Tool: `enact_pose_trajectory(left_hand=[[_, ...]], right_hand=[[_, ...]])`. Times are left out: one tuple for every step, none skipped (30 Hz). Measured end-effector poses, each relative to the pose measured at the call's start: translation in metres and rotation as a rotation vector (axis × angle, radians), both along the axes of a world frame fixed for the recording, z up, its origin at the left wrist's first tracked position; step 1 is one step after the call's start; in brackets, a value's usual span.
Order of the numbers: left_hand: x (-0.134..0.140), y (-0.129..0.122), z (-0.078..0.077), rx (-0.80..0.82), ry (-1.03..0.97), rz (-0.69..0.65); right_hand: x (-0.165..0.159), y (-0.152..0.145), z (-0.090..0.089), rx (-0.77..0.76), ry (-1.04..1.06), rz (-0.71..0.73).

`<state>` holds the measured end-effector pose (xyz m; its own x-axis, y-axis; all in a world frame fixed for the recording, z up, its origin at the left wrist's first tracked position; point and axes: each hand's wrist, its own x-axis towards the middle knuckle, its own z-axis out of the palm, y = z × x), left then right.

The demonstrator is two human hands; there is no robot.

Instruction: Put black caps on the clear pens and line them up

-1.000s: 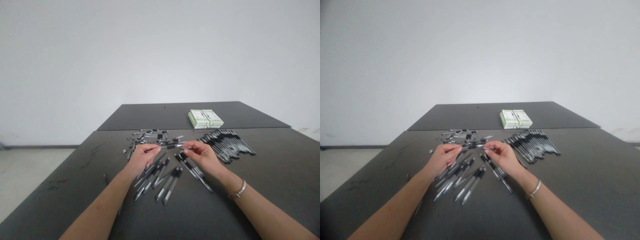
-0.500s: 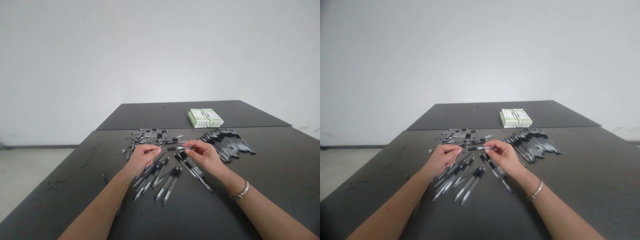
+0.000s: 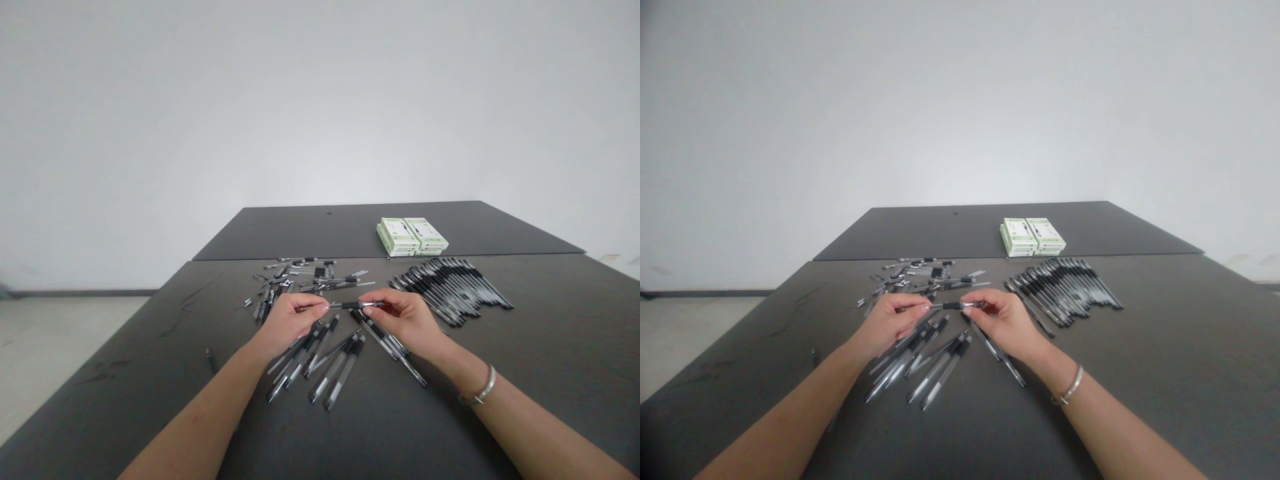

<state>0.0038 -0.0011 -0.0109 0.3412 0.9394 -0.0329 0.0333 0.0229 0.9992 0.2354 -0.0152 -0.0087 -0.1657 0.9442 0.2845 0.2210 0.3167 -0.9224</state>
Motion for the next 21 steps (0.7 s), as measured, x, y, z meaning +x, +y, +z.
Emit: enact_pose_trajectory(left_hand=[[0.0005,-0.0004,0.0009,0.004,0.008,0.001],[0.0010,-0.0010,0.0018,0.010,0.016,0.004],[0.0016,-0.0018,0.0028,0.016,0.026,0.006],[0.0022,-0.0026,0.0039,0.022,0.034,0.008],[0.0028,-0.0036,0.0051,0.027,0.038,0.008],[0.0035,-0.0046,0.0061,0.030,0.041,0.006],[0.0041,-0.0055,0.0071,0.032,0.044,0.004],[0.0047,-0.0062,0.0080,0.035,0.045,0.002],[0.0052,-0.0068,0.0086,0.039,0.046,0.004],[0.0056,-0.0072,0.0090,0.042,0.047,0.006],[0.0058,-0.0075,0.0092,0.045,0.049,0.005],[0.0060,-0.0076,0.0093,0.048,0.051,0.002],[0.0061,-0.0077,0.0092,0.050,0.052,-0.003],[0.0062,-0.0077,0.0091,0.052,0.052,-0.008],[0.0062,-0.0077,0.0090,0.051,0.049,-0.013],[0.0061,-0.0078,0.0088,0.050,0.046,-0.014],[0.0060,-0.0078,0.0087,0.047,0.043,-0.015],[0.0058,-0.0077,0.0085,0.043,0.040,-0.013],[0.0056,-0.0075,0.0082,0.039,0.040,-0.010],[0.0053,-0.0070,0.0077,0.034,0.046,-0.008],[0.0050,-0.0063,0.0071,0.031,0.060,-0.006]], right_hand=[[0.0000,0.0001,-0.0009,-0.004,-0.003,-0.005],[0.0000,0.0002,-0.0017,-0.009,-0.002,-0.008],[0.0000,0.0003,-0.0023,-0.016,0.002,-0.011],[0.0000,0.0002,-0.0025,-0.023,0.008,-0.015],[-0.0002,0.0001,-0.0026,-0.030,0.014,-0.018],[-0.0004,-0.0002,-0.0024,-0.035,0.020,-0.021],[-0.0007,-0.0004,-0.0022,-0.038,0.025,-0.023],[-0.0010,-0.0007,-0.0020,-0.040,0.027,-0.025],[-0.0014,-0.0009,-0.0021,-0.040,0.031,-0.027],[-0.0017,-0.0010,-0.0023,-0.038,0.036,-0.027],[-0.0019,-0.0011,-0.0028,-0.036,0.043,-0.027],[-0.0020,-0.0010,-0.0033,-0.033,0.050,-0.026],[-0.0021,-0.0009,-0.0038,-0.032,0.055,-0.024],[-0.0022,-0.0007,-0.0040,-0.031,0.060,-0.021],[-0.0023,-0.0005,-0.0039,-0.034,0.063,-0.017],[-0.0026,-0.0002,-0.0035,-0.040,0.066,-0.011],[-0.0030,0.0001,-0.0030,-0.046,0.073,-0.006],[-0.0034,0.0005,-0.0024,-0.053,0.087,-0.001],[-0.0040,0.0010,-0.0021,-0.063,0.111,0.004],[-0.0045,0.0017,-0.0021,-0.080,0.142,0.010],[-0.0049,0.0025,-0.0026,-0.105,0.180,0.017]])
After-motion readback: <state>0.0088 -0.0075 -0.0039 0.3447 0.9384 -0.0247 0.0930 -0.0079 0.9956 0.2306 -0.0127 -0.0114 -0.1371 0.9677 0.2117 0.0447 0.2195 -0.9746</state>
